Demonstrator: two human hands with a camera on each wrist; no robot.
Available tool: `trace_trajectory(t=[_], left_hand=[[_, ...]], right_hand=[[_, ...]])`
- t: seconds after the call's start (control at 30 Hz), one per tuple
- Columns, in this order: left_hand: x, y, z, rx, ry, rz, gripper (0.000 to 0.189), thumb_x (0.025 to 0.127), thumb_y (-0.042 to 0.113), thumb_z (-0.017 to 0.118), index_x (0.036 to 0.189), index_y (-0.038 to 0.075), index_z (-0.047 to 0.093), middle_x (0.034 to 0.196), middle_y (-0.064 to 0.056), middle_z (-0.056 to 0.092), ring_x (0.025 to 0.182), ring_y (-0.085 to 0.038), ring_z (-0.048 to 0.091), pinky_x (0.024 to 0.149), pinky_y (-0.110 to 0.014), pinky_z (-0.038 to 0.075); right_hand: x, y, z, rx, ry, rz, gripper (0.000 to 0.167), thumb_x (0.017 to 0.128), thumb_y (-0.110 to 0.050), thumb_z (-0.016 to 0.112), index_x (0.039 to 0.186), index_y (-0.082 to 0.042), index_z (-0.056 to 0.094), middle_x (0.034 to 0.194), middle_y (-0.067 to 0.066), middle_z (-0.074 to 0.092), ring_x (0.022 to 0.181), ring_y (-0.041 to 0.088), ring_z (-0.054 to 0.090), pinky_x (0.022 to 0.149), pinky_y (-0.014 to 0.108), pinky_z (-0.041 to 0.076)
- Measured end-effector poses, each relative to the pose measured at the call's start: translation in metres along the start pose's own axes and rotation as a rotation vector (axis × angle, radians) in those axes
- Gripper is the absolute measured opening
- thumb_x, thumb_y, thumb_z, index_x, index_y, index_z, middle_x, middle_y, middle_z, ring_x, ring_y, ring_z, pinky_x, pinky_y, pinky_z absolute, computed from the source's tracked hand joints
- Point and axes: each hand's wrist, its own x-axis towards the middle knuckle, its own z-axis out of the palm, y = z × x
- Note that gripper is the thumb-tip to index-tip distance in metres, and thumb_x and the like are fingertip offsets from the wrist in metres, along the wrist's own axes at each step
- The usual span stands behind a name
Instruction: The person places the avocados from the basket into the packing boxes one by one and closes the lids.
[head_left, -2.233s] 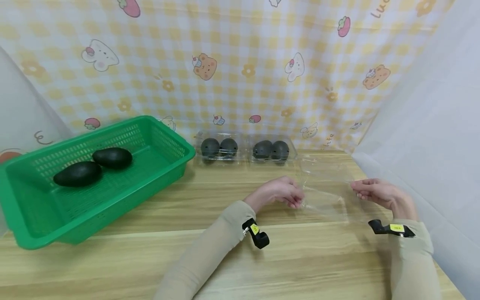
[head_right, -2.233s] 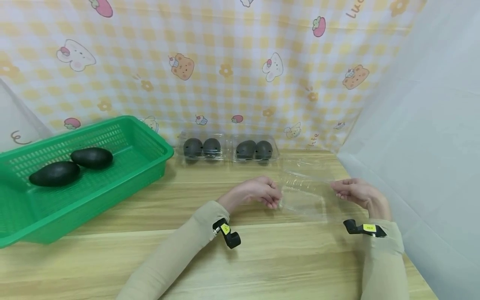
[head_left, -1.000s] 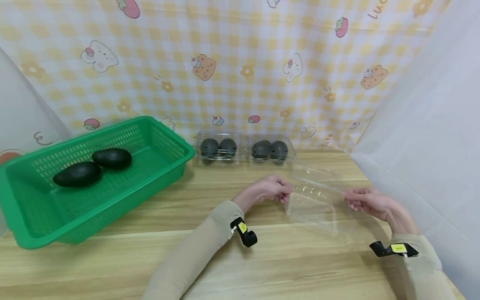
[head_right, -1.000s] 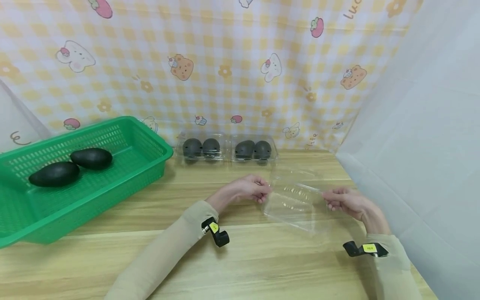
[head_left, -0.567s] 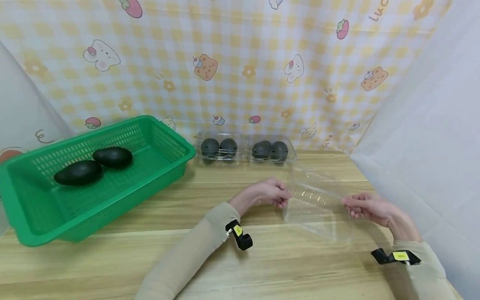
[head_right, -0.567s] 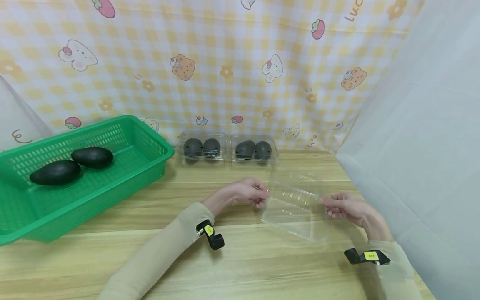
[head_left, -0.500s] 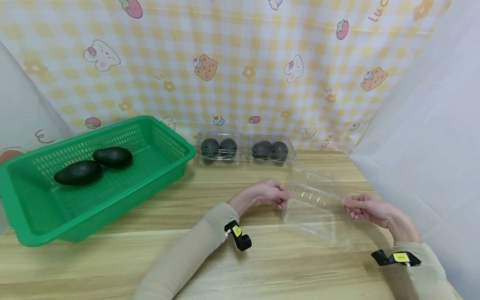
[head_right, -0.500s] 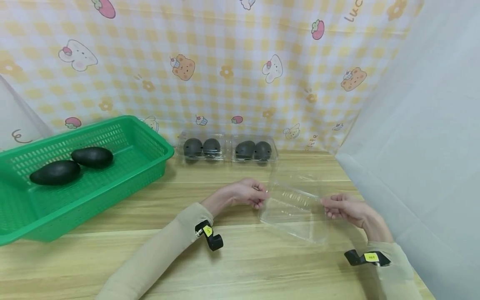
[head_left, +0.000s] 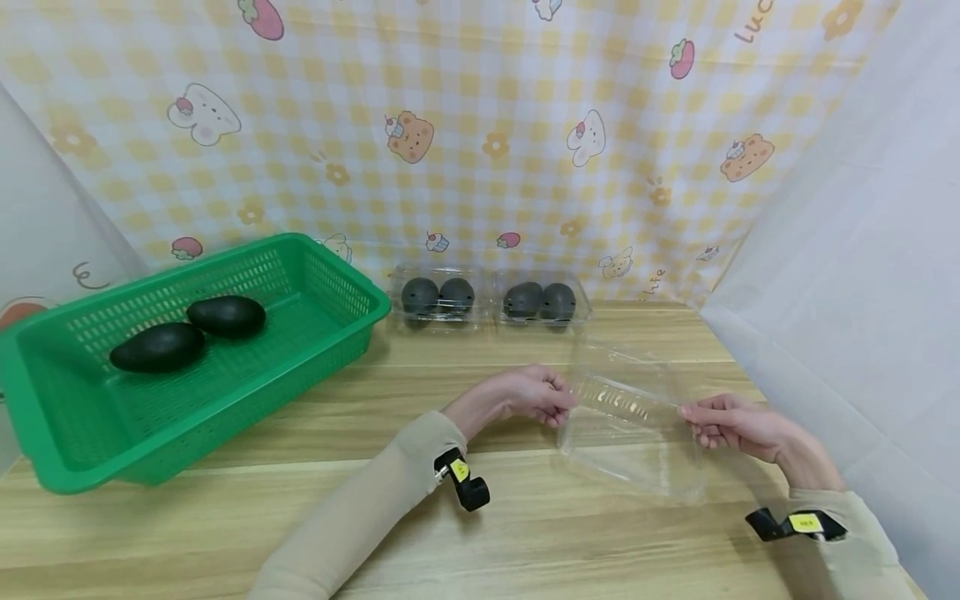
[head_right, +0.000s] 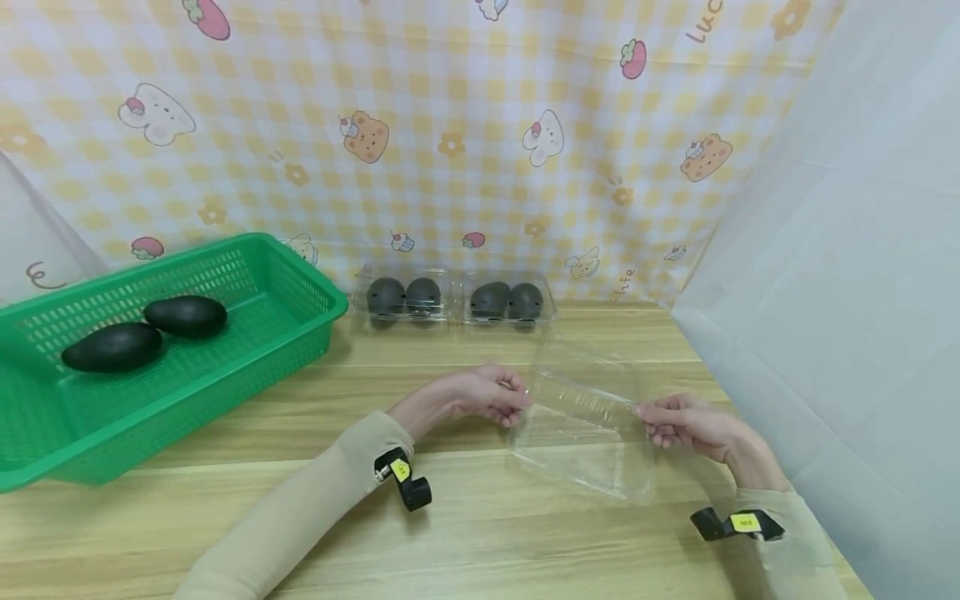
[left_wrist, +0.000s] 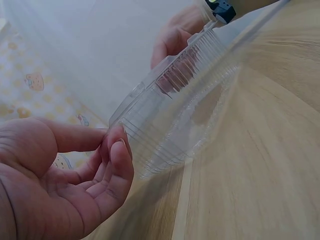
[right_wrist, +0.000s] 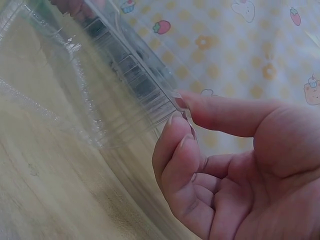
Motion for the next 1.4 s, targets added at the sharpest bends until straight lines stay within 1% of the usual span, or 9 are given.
trace_trajectory(t=[0.13,0.2,0.5,0.7,0.9,1.17,1.4], left_hand=[[-0.004,-0.002,-0.001,0.002,-0.026,0.011,0.025,0.101,0.003,0.057,0.076,0.003,0.055,0.073,-0.007,0.059,0.066,-0.015,0.057,0.063,-0.022,0.05],[-0.007,-0.002,-0.002,-0.004,-0.033,0.009,0.025,0.101,0.002,0.057,0.076,0.003,0.055,0.073,-0.007,0.059,0.066,-0.015,0.057,0.063,-0.021,0.051],[-0.017,-0.005,-0.002,-0.007,-0.046,0.003,0.021,0.1,0.001,0.058,0.08,0.005,0.056,0.074,-0.007,0.061,0.067,-0.015,0.059,0.064,-0.022,0.052],[-0.027,-0.009,-0.005,-0.024,-0.041,0.008,0.021,0.099,0.0,0.059,0.08,0.006,0.055,0.074,-0.007,0.062,0.067,-0.014,0.059,0.064,-0.022,0.052],[-0.041,-0.013,-0.011,-0.049,-0.019,-0.002,0.018,0.098,-0.001,0.06,0.083,0.006,0.054,0.074,-0.007,0.063,0.066,-0.013,0.06,0.063,-0.022,0.051],[-0.057,-0.017,-0.018,-0.066,0.028,-0.003,0.015,0.096,-0.002,0.063,0.089,0.005,0.052,0.075,-0.008,0.064,0.066,-0.014,0.062,0.062,-0.023,0.052],[-0.073,-0.02,-0.029,-0.1,0.052,-0.009,0.016,0.096,-0.002,0.064,0.09,0.006,0.05,0.074,-0.008,0.063,0.065,-0.013,0.061,0.061,-0.022,0.051]], right_hand=[[0.001,0.0,0.004,-0.016,-0.001,0.001,0.026,0.108,-0.009,0.042,0.094,-0.007,0.063,0.084,-0.005,0.063,0.073,0.005,0.06,0.066,0.019,0.051],[0.001,0.0,0.006,-0.017,-0.004,0.002,0.025,0.108,-0.008,0.043,0.093,-0.007,0.063,0.083,-0.005,0.062,0.073,0.005,0.06,0.066,0.019,0.05],[0.002,-0.002,0.012,0.003,-0.034,0.006,0.023,0.108,-0.007,0.044,0.095,-0.006,0.062,0.084,-0.005,0.063,0.073,0.005,0.06,0.067,0.02,0.051],[0.009,-0.003,0.016,-0.003,-0.068,-0.011,0.024,0.108,-0.006,0.042,0.094,-0.007,0.061,0.084,-0.005,0.062,0.073,0.005,0.06,0.067,0.02,0.051],[0.021,-0.005,0.02,-0.013,-0.084,-0.015,0.023,0.108,-0.008,0.043,0.093,-0.008,0.061,0.084,-0.006,0.062,0.073,0.006,0.061,0.067,0.02,0.051],[0.035,-0.011,0.029,0.012,-0.102,-0.005,0.022,0.108,-0.008,0.043,0.093,-0.009,0.059,0.084,-0.005,0.063,0.074,0.006,0.061,0.069,0.02,0.052],[0.051,-0.017,0.041,-0.003,-0.085,-0.001,0.019,0.108,-0.01,0.046,0.092,-0.009,0.057,0.083,-0.005,0.06,0.073,0.006,0.06,0.07,0.022,0.053]])
